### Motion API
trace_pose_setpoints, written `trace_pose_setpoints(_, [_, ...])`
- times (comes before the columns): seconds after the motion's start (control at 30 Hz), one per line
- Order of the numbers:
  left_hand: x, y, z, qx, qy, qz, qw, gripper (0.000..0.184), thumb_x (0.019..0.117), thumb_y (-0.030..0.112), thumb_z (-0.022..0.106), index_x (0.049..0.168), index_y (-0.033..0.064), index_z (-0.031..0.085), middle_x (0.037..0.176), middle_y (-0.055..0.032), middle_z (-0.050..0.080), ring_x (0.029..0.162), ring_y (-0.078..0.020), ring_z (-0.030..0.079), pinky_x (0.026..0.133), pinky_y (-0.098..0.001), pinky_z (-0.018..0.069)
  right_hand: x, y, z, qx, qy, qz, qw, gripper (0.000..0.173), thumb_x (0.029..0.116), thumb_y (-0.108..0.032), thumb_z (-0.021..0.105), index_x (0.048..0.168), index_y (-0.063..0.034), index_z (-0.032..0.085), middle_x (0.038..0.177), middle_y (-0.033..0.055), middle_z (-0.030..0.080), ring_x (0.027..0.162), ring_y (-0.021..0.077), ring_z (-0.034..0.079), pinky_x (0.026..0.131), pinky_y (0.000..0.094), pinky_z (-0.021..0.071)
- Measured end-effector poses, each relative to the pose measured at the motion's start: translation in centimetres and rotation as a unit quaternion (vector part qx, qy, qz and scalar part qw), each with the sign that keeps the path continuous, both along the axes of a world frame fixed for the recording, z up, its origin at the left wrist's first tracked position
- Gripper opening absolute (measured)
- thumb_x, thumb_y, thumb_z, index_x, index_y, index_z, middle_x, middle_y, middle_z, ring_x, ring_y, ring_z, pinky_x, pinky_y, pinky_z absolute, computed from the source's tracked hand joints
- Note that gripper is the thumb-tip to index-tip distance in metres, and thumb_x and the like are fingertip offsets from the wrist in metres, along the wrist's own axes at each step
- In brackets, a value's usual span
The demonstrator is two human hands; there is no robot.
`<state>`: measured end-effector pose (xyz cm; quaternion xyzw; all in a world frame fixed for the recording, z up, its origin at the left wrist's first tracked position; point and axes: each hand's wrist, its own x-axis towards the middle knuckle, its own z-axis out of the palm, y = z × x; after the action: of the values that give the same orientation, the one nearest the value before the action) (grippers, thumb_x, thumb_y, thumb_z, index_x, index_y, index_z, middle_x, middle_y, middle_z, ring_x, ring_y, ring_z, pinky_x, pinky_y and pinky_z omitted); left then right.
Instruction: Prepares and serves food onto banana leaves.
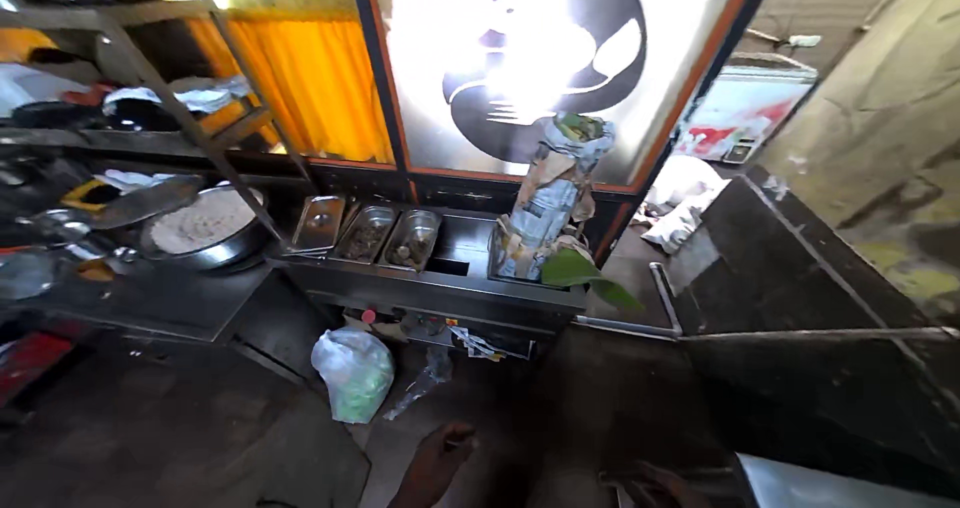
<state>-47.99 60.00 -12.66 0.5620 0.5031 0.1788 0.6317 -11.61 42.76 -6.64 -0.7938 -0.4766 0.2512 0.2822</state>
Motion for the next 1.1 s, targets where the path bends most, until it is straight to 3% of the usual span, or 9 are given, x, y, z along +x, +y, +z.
trace_pose_setpoints(0.13, [-0.9, 5.3, 0.1, 0.022, -0.014, 0.143, 0.989, 0.038, 0.0979, 0.033, 0.070, 0.126, 0.0077, 0.068, 0.117, -0.0084, 0.073, 0.100, -0.0209, 0.072, 0.087, -0.0415, 0.0623, -1.1, 11.3, -3.0, -0.064, 0.061, 0.077, 0.993, 0.045, 0.0939, -0.040, 0.074, 0.124, -0.0068, 0.071, 0.115, 0.0096, 0.075, 0.106, 0.0208, 0.073, 0.098, 0.0442, 0.0589])
trace_pose_setpoints(0.23, [-2.5, 9.7, 1.0, 0.027, -0.045, 0.250, 0.967, 0.034, 0.1006, 0.028, 0.066, 0.123, 0.0025, 0.068, 0.114, -0.0129, 0.074, 0.100, -0.0259, 0.073, 0.086, -0.0444, 0.0629, -3.5, 22.5, -5.8, -0.033, 0.156, 0.144, 0.977, 0.035, 0.0988, -0.037, 0.068, 0.123, -0.0137, 0.073, 0.111, 0.0030, 0.075, 0.096, 0.0141, 0.072, 0.088, 0.0385, 0.0617])
trace_pose_setpoints(0.43, [-7.4, 18.5, 1.7, 0.042, -0.028, 0.276, 0.960, 0.034, 0.1015, 0.028, 0.064, 0.123, 0.0022, 0.069, 0.115, -0.0139, 0.074, 0.101, -0.0275, 0.073, 0.089, -0.0452, 0.0617, -13.3, 46.5, -6.2, -0.015, 0.370, 0.099, 0.924, 0.038, 0.0983, -0.033, 0.069, 0.122, -0.0031, 0.069, 0.108, 0.0116, 0.075, 0.095, 0.0233, 0.075, 0.083, 0.0427, 0.0653])
trace_pose_setpoints(0.63, [-11.3, 31.9, 0.1, 0.044, -0.033, 0.282, 0.958, 0.033, 0.1018, 0.025, 0.064, 0.123, -0.0003, 0.069, 0.114, -0.0157, 0.074, 0.102, -0.0284, 0.073, 0.091, -0.0455, 0.0614, -19.6, 65.8, -12.4, -0.061, 0.298, 0.001, 0.953, 0.046, 0.0952, -0.044, 0.072, 0.120, -0.0046, 0.071, 0.111, 0.0144, 0.074, 0.097, 0.0263, 0.073, 0.088, 0.0475, 0.0614])
trace_pose_setpoints(0.73, [-11.5, 40.1, 0.6, 0.067, -0.003, 0.245, 0.967, 0.034, 0.1006, 0.026, 0.066, 0.124, 0.0022, 0.069, 0.116, -0.0113, 0.074, 0.103, -0.0237, 0.073, 0.093, -0.0431, 0.0613, -21.3, 71.4, -14.8, -0.121, 0.243, 0.012, 0.962, 0.053, 0.0948, -0.049, 0.070, 0.120, -0.0021, 0.070, 0.114, 0.0186, 0.072, 0.105, 0.0301, 0.071, 0.094, 0.0503, 0.0577])
trace_pose_setpoints(0.9, [-12.0, 51.2, 1.3, 0.077, 0.039, 0.207, 0.974, 0.039, 0.1018, 0.029, 0.064, 0.131, 0.0025, 0.065, 0.121, -0.0106, 0.072, 0.109, -0.0205, 0.071, 0.098, -0.0412, 0.0587, -22.1, 73.4, -16.6, -0.119, 0.207, 0.037, 0.970, 0.042, 0.0924, -0.030, 0.075, 0.123, -0.0026, 0.066, 0.111, 0.0191, 0.070, 0.101, 0.0317, 0.069, 0.090, 0.0519, 0.0576])
trace_pose_setpoints(0.97, [-11.5, 54.1, 0.6, 0.077, 0.053, 0.194, 0.977, 0.040, 0.1029, 0.031, 0.063, 0.131, 0.0028, 0.065, 0.121, -0.0111, 0.072, 0.109, -0.0202, 0.071, 0.098, -0.0411, 0.0590, -22.2, 73.0, -17.0, -0.123, 0.184, 0.016, 0.975, 0.054, 0.0874, -0.034, 0.078, 0.130, -0.0063, 0.060, 0.111, 0.0166, 0.070, 0.099, 0.0308, 0.070, 0.088, 0.0528, 0.0587])
trace_pose_setpoints(1.03, [-10.6, 56.5, -0.2, 0.060, 0.082, 0.176, 0.979, 0.042, 0.1026, 0.036, 0.063, 0.131, 0.0052, 0.066, 0.123, -0.0107, 0.071, 0.111, -0.0199, 0.070, 0.098, -0.0421, 0.0578, -22.5, 73.1, -17.1, -0.161, 0.184, 0.004, 0.970, 0.067, 0.0862, -0.042, 0.078, 0.140, -0.0079, 0.056, 0.119, 0.0171, 0.070, 0.108, 0.0318, 0.069, 0.095, 0.0541, 0.0565])
trace_pose_setpoints(1.1, [-9.5, 58.3, -1.0, 0.062, 0.120, 0.152, 0.979, 0.045, 0.1018, 0.041, 0.063, 0.131, 0.0075, 0.066, 0.124, -0.0099, 0.071, 0.112, -0.0199, 0.069, 0.100, -0.0440, 0.0561, -22.8, 73.5, -16.9, -0.177, 0.193, 0.008, 0.965, 0.052, 0.0884, -0.041, 0.074, 0.126, -0.0061, 0.067, 0.113, 0.0167, 0.071, 0.105, 0.0313, 0.069, 0.094, 0.0535, 0.0555])
